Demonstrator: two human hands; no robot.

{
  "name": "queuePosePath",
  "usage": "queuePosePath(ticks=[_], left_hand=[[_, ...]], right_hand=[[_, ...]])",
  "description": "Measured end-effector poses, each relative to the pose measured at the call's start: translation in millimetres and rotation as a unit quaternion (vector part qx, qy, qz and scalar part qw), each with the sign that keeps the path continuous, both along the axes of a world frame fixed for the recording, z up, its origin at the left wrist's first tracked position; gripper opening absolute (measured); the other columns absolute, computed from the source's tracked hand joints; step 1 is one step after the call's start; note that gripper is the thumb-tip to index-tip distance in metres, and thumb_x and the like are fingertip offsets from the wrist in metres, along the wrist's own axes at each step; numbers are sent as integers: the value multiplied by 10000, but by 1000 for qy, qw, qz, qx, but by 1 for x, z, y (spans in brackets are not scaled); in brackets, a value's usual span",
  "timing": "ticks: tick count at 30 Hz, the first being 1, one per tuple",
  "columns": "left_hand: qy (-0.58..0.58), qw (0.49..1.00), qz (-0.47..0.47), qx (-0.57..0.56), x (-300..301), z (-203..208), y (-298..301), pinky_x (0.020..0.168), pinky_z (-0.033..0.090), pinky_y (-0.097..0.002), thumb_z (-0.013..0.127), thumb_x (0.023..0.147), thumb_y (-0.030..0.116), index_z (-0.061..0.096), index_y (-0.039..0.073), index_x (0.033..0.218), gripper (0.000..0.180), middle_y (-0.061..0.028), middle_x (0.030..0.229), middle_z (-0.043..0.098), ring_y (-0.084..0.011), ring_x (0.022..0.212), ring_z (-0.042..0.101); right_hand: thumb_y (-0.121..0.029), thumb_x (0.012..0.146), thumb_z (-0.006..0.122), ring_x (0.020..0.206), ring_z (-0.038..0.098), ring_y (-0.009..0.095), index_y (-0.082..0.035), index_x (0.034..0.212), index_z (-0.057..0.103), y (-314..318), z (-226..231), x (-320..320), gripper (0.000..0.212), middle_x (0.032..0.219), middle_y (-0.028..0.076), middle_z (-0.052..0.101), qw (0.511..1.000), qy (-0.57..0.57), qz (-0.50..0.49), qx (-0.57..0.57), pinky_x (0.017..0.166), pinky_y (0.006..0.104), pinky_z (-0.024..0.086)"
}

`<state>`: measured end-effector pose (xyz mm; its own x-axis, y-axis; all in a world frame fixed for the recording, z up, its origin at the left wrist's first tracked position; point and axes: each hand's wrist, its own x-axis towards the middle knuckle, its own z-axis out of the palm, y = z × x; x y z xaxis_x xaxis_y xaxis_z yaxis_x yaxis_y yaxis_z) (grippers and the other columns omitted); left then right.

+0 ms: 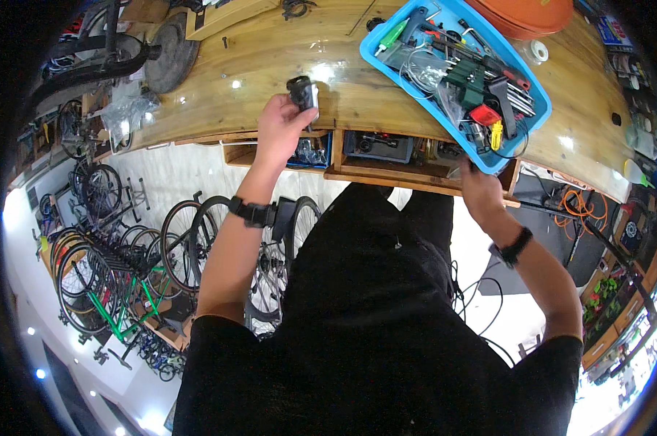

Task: The person disassembles a bicycle component on a workbench, uses a screwdriver to adjust internal parts, and then wipes the component with a cloth.

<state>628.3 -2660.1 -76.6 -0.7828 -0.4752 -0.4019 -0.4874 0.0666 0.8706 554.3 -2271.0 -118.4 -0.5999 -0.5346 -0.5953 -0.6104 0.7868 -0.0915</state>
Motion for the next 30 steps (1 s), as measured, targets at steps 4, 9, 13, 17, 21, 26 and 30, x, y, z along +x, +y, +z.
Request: queuePosePath(ticks=[4, 9, 13, 17, 21, 26, 30], left_hand=[[38, 999, 26, -10, -23, -30, 1, 728, 521, -276, 769, 824, 54, 550, -73, 1111, 383, -145, 968, 696, -159, 847, 664], [84, 993, 38, -70, -22, -59, -6, 758, 531, -291, 770, 832, 68, 550, -64, 1095, 368, -145, 972, 666, -182, 855, 657], [101, 970, 28, -220, -12, -39, 12, 782, 512, -330, 738, 869, 125, 556, -40, 1106, 341, -159, 1038, 645, -229, 925, 642], [112, 896, -238, -358, 14, -8, 63, 798, 482, -418, 672, 886, 131, 606, 28, 1062, 215, -154, 1037, 637, -319, 895, 612], [39, 807, -511, -294, 47, -39, 114, 970, 446, -426, 674, 876, 228, 587, 32, 1204, 391, -106, 1206, 594, -288, 1149, 553], [-48, 802, -492, -336, 54, -80, 152, 990, 434, -437, 715, 837, 240, 533, 26, 1313, 554, -112, 1253, 582, -278, 1191, 541], [-49, 835, -404, -369, 61, -86, 168, 973, 451, -432, 747, 788, 178, 594, 48, 1226, 482, -105, 1159, 646, -287, 1114, 594]], right_hand=[[-51, 916, 526, 982, 642, 387, -29, 1359, 476, 31, 52, 10, 446, 1136, 249, 595, 998, 17, 42, -38, 830, 434, 550], [13, 907, 563, 1021, 632, 372, -15, 1329, 502, 18, 133, -29, 428, 1159, 219, 607, 948, -126, -42, -290, 833, 419, 530], [-95, 967, 580, 1057, 619, 330, -26, 1312, 535, 1, 121, -95, 355, 1208, 217, 631, 930, 78, -133, -334, 887, 381, 489], [-133, 949, 609, 1020, 634, 366, -40, 1293, 538, -13, 87, -153, 363, 1187, 211, 638, 909, 106, -151, -374, 861, 402, 499], [-151, 938, 623, 1013, 620, 385, -34, 1291, 527, -25, 64, -160, 384, 1150, 212, 635, 931, 135, -92, -327, 865, 436, 496], [-131, 926, 634, 1044, 597, 370, -16, 1262, 542, 10, 87, -140, 367, 1124, 209, 607, 923, 222, 3, -316, 885, 427, 486], [-53, 902, 631, 952, 616, 327, 3, 1142, 584, 51, 111, -108, 250, 1045, 185, 614, 942, 162, -43, -289, 838, 385, 497]])
